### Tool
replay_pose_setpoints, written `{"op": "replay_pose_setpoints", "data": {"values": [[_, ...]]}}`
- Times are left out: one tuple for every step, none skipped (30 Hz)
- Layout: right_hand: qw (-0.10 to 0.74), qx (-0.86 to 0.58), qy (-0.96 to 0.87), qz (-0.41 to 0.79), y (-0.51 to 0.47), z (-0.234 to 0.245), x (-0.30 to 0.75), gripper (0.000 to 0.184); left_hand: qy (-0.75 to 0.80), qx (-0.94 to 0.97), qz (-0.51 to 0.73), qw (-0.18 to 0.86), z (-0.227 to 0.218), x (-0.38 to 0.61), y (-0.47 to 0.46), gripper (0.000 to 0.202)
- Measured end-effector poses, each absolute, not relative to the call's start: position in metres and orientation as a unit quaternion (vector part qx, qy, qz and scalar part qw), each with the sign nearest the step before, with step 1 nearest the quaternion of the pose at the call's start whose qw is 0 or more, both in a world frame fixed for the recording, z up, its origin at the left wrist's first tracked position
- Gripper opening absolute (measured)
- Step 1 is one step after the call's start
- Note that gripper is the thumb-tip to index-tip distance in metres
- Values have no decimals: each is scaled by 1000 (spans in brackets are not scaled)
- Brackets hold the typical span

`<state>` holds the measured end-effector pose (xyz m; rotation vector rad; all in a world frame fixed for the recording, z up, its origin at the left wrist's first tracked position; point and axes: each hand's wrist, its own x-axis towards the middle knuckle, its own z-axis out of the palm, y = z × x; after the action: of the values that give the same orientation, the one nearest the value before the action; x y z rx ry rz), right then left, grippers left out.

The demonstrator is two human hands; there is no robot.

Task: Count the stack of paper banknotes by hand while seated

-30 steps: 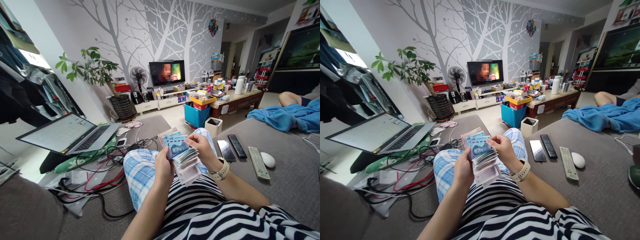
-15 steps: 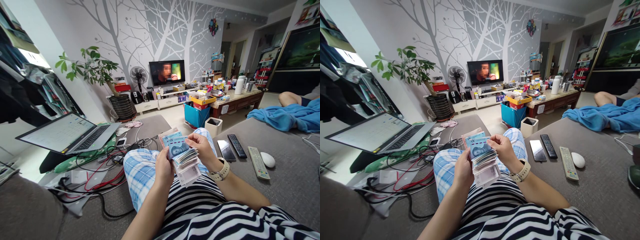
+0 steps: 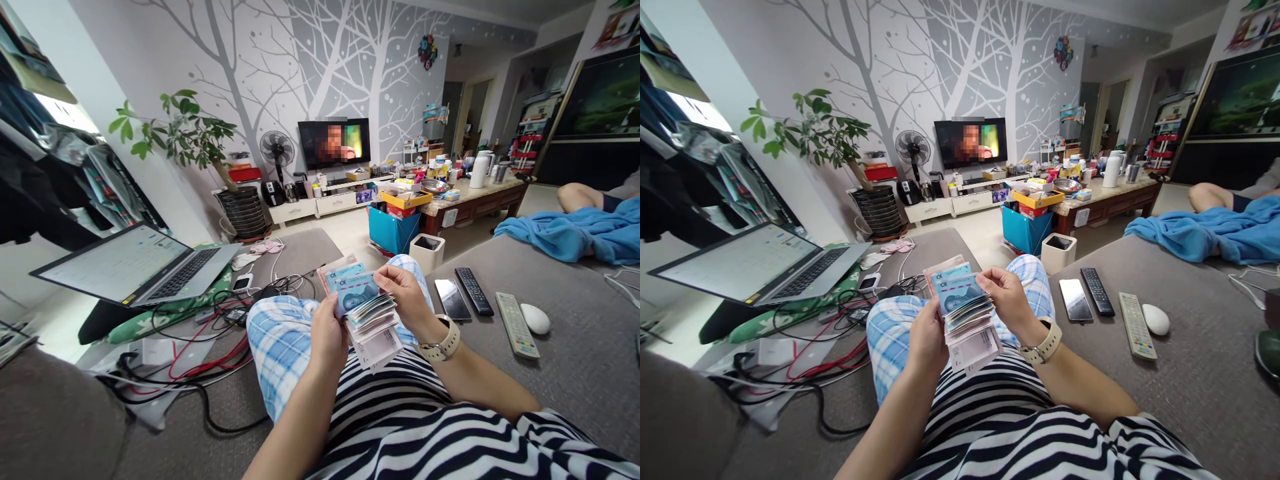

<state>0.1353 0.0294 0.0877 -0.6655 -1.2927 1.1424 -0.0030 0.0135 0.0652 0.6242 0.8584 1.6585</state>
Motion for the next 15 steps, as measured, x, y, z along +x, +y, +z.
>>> {"op": "replay_pose_setpoints", "data": {"values": [[603, -285, -558, 494, 29, 88, 135, 30, 364, 265, 701, 552, 65, -3, 13, 22], [603, -283, -558, 495, 29, 88, 135, 30, 365, 266, 702, 551, 65, -3, 13, 21], [604, -281, -558, 495, 29, 87, 136, 31, 365, 268, 702, 549, 65, -3, 13, 21], [603, -280, -558, 496, 29, 87, 136, 31, 366, 270, 702, 549, 65, -3, 13, 21], [603, -280, -559, 496, 29, 87, 136, 31, 364, 272, 701, 550, 65, -3, 13, 21], [602, -280, -559, 497, 29, 87, 136, 31, 361, 275, 699, 553, 65, -3, 13, 22], [600, -281, -559, 499, 29, 87, 136, 32, 358, 277, 697, 556, 65, -3, 13, 23], [598, -282, -558, 501, 29, 87, 136, 32, 356, 277, 696, 559, 65, -3, 13, 23], [596, -282, -557, 505, 30, 87, 136, 33, 355, 277, 696, 560, 65, -3, 13, 24], [595, -281, -556, 508, 30, 86, 136, 33, 355, 276, 695, 561, 64, -3, 13, 25], [594, -279, -555, 511, 30, 86, 136, 32, 355, 276, 694, 562, 64, -3, 14, 26], [594, -277, -554, 514, 30, 86, 136, 32, 355, 276, 693, 563, 63, -3, 14, 27], [594, -274, -554, 515, 30, 86, 136, 31, 355, 276, 693, 564, 63, -3, 14, 27], [595, -272, -554, 515, 30, 86, 136, 31, 354, 276, 692, 565, 62, -3, 15, 27], [597, -270, -553, 515, 30, 86, 136, 30, 352, 276, 693, 565, 62, -3, 15, 27]]}}
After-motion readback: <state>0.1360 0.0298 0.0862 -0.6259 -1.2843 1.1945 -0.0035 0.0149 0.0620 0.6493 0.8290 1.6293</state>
